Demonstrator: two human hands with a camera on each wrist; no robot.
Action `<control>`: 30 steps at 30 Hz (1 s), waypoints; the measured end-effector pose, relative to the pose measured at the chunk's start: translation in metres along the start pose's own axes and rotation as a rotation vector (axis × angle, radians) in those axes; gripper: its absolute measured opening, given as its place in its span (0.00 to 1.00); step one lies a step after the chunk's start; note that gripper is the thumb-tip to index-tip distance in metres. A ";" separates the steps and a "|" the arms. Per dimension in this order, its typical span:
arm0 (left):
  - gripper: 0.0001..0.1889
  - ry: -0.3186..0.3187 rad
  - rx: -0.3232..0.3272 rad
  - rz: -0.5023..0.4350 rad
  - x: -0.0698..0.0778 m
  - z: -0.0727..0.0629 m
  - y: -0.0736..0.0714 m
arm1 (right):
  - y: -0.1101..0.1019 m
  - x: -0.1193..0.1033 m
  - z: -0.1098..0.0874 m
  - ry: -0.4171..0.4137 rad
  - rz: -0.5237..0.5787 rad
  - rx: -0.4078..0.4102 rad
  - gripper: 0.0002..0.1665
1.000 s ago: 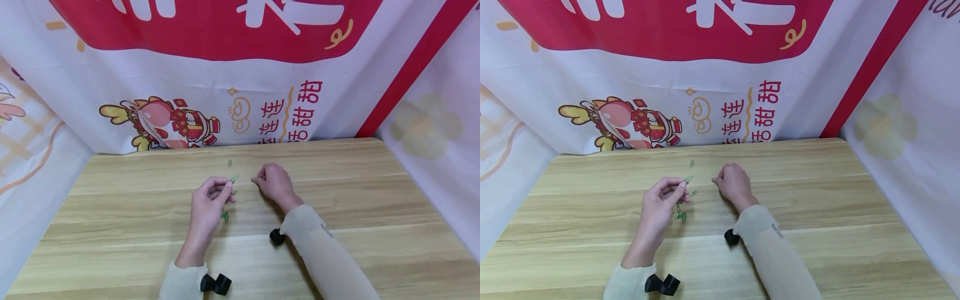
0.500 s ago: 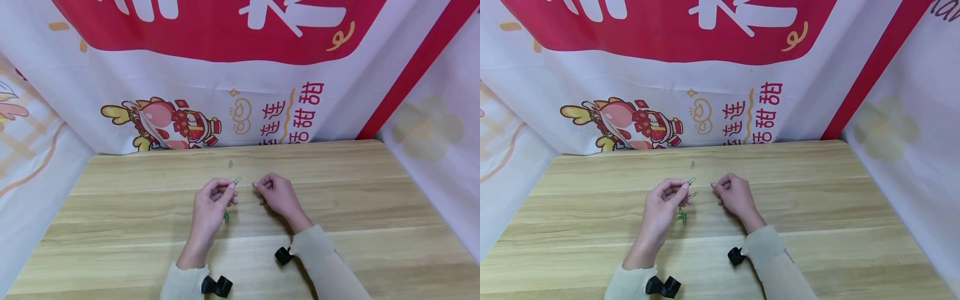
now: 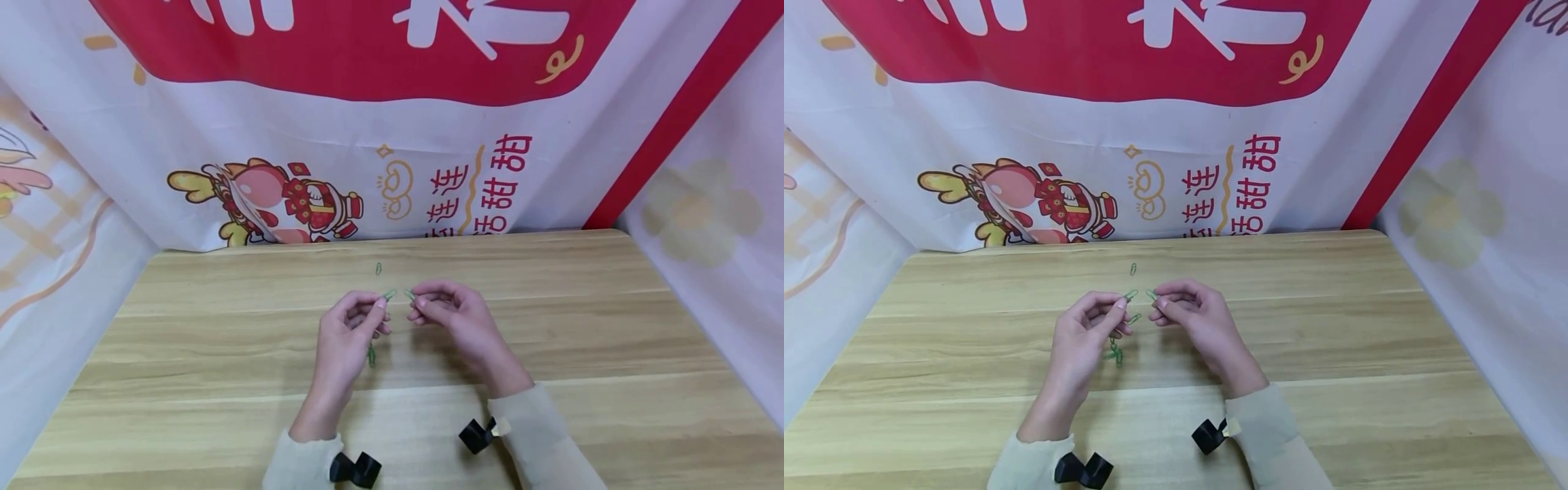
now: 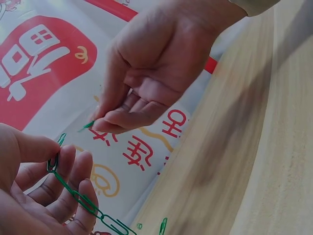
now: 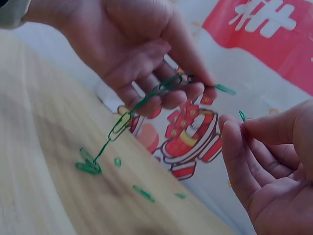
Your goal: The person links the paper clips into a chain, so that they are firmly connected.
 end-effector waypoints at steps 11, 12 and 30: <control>0.07 -0.005 -0.005 0.023 0.004 -0.002 -0.001 | 0.010 -0.016 -0.009 -0.053 0.009 -0.028 0.17; 0.06 -0.004 -0.006 0.026 0.003 -0.003 -0.001 | 0.010 -0.017 -0.009 -0.056 0.010 -0.027 0.17; 0.07 -0.013 -0.034 0.030 0.006 -0.003 0.000 | 0.004 -0.023 -0.010 -0.096 -0.146 0.046 0.14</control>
Point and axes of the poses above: each hand's wrist, its own z-axis towards the middle knuckle, its own y-axis out of the palm, x = y × z, the point moved 8 cm from there along z, towards the middle knuckle, and after that the axes turned 11 degrees about z, right-handed, at the moved point
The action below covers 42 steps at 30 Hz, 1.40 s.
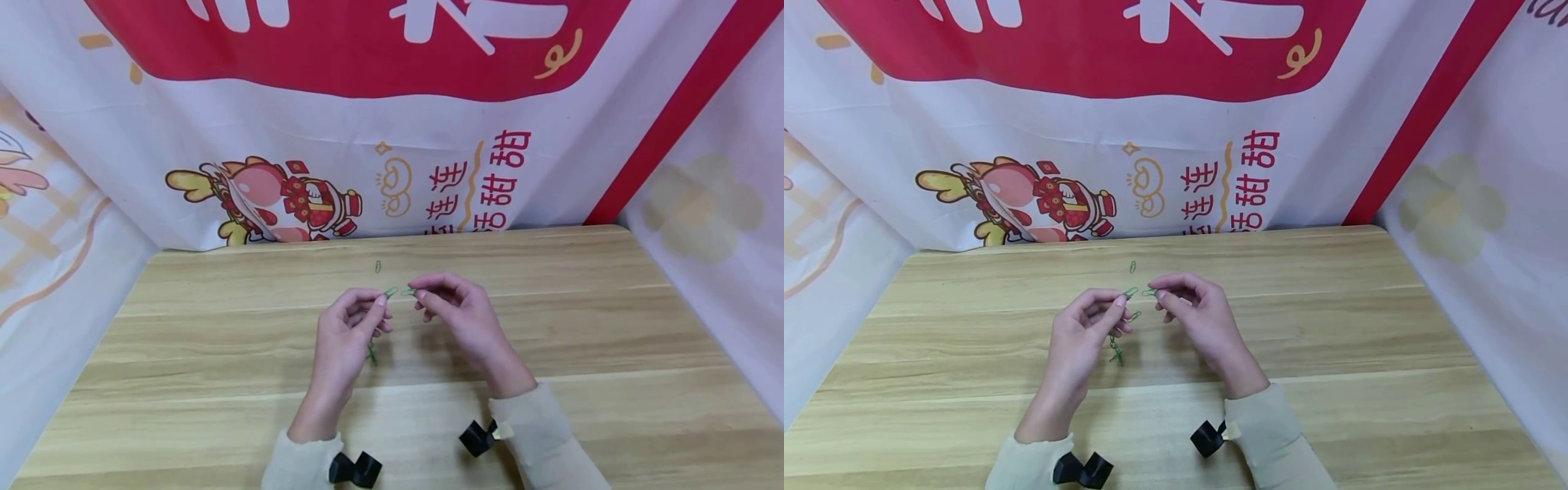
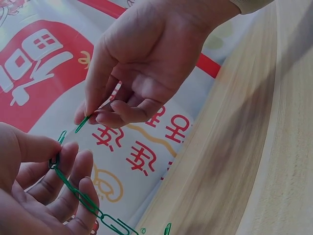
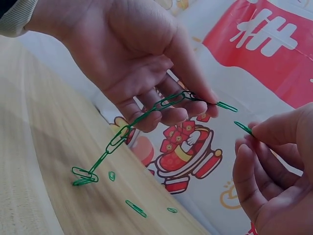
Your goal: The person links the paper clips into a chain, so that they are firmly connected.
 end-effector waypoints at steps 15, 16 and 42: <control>0.06 0.026 -0.009 0.035 0.004 -0.002 0.004 | 0.004 -0.001 0.001 -0.008 0.091 -0.050 0.13; 0.06 0.029 -0.012 0.036 0.004 -0.002 0.005 | 0.005 -0.001 0.000 -0.006 0.096 -0.056 0.13; 0.05 0.101 -0.058 0.082 0.006 -0.006 0.011 | 0.003 0.002 0.002 -0.012 0.178 -0.063 0.10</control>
Point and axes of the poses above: each hand's wrist, its own z-axis towards the middle knuckle, its own y-axis out of the palm, x = y × z, the point moved 8 cm from there along z, towards the middle knuckle, and after that the axes turned 11 degrees about z, right-handed, at the moved point
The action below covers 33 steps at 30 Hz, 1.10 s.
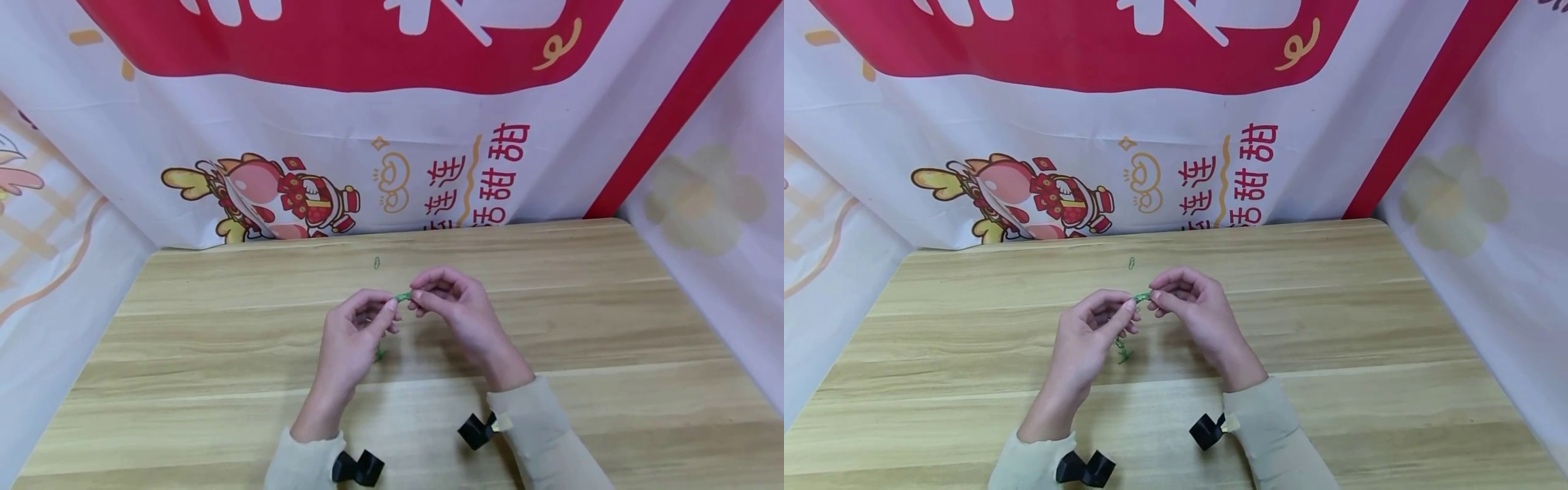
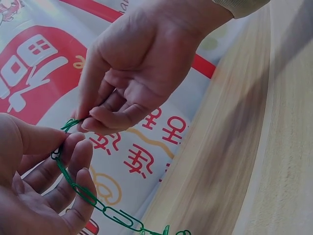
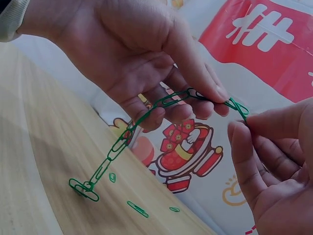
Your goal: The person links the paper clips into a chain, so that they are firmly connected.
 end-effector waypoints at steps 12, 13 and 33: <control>0.05 0.028 -0.007 0.004 0.004 -0.001 -0.001 | 0.000 -0.006 -0.002 -0.005 0.123 -0.069 0.10; 0.05 0.029 -0.004 0.007 0.005 -0.001 -0.002 | -0.001 -0.008 -0.002 -0.013 0.132 -0.073 0.11; 0.05 0.045 -0.046 -0.041 0.012 -0.002 -0.002 | 0.002 -0.018 -0.005 -0.055 0.100 -0.156 0.13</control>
Point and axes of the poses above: each hand's wrist, its own z-axis towards the middle knuckle, its own y-axis out of the palm, x = y × z, the point moved 8 cm from there along z, towards the middle knuckle, and after that the axes turned 11 degrees about z, right-handed, at the moved point
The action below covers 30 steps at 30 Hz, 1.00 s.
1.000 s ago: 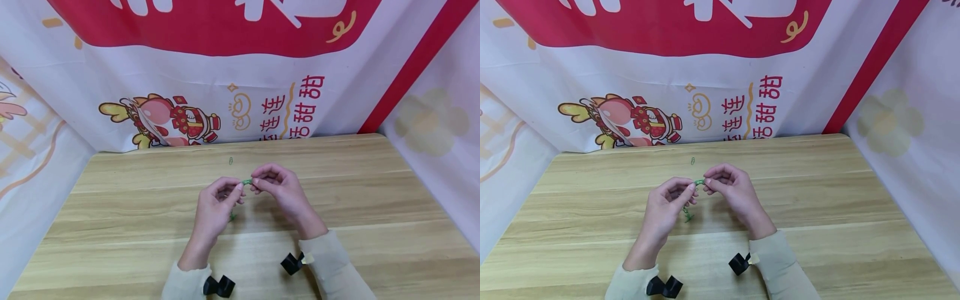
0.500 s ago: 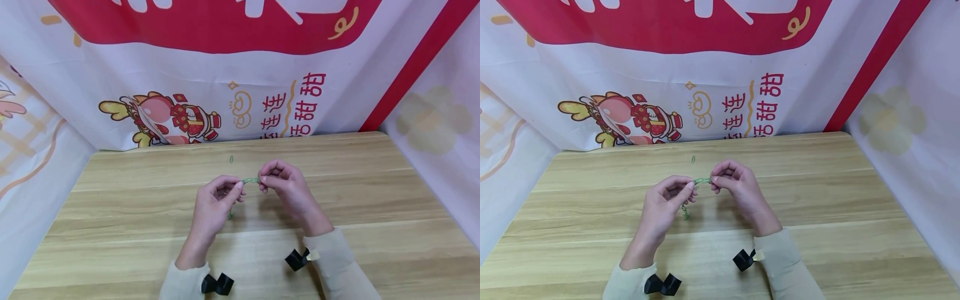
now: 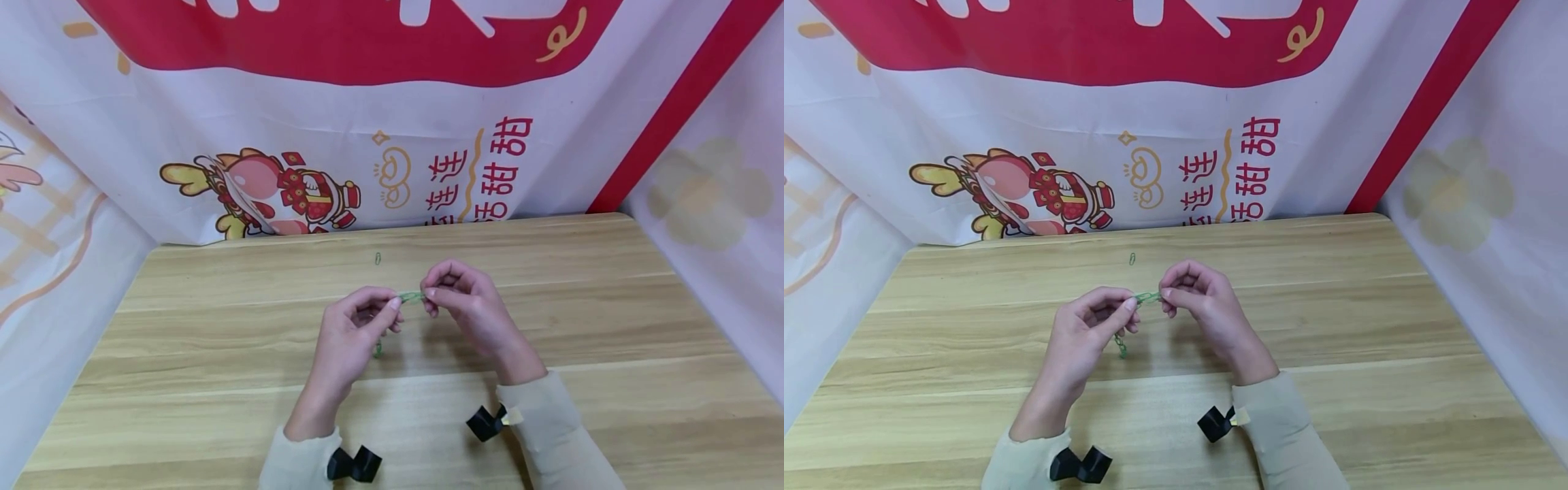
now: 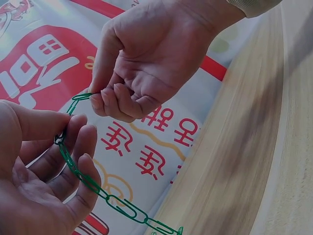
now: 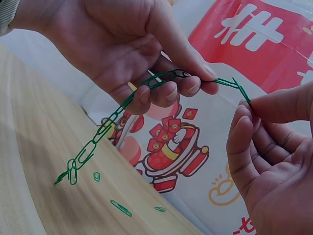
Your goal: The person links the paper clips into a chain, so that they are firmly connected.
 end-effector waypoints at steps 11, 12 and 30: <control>0.06 -0.002 0.001 0.026 0.000 -0.001 -0.001 | 0.001 0.000 0.000 -0.008 -0.008 -0.002 0.12; 0.06 0.002 0.001 0.030 0.000 -0.001 0.000 | 0.001 0.001 0.000 -0.011 -0.013 -0.006 0.12; 0.06 0.019 0.036 0.038 0.003 -0.003 -0.001 | 0.000 -0.002 -0.001 -0.067 0.069 -0.030 0.17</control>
Point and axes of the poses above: each hand's wrist, its own z-axis towards the middle knuckle, its own y-axis out of the palm, x = y × z, the point moved 8 cm from there along z, towards the middle knuckle, and after that the axes turned 11 degrees about z, right-handed, at the moved point
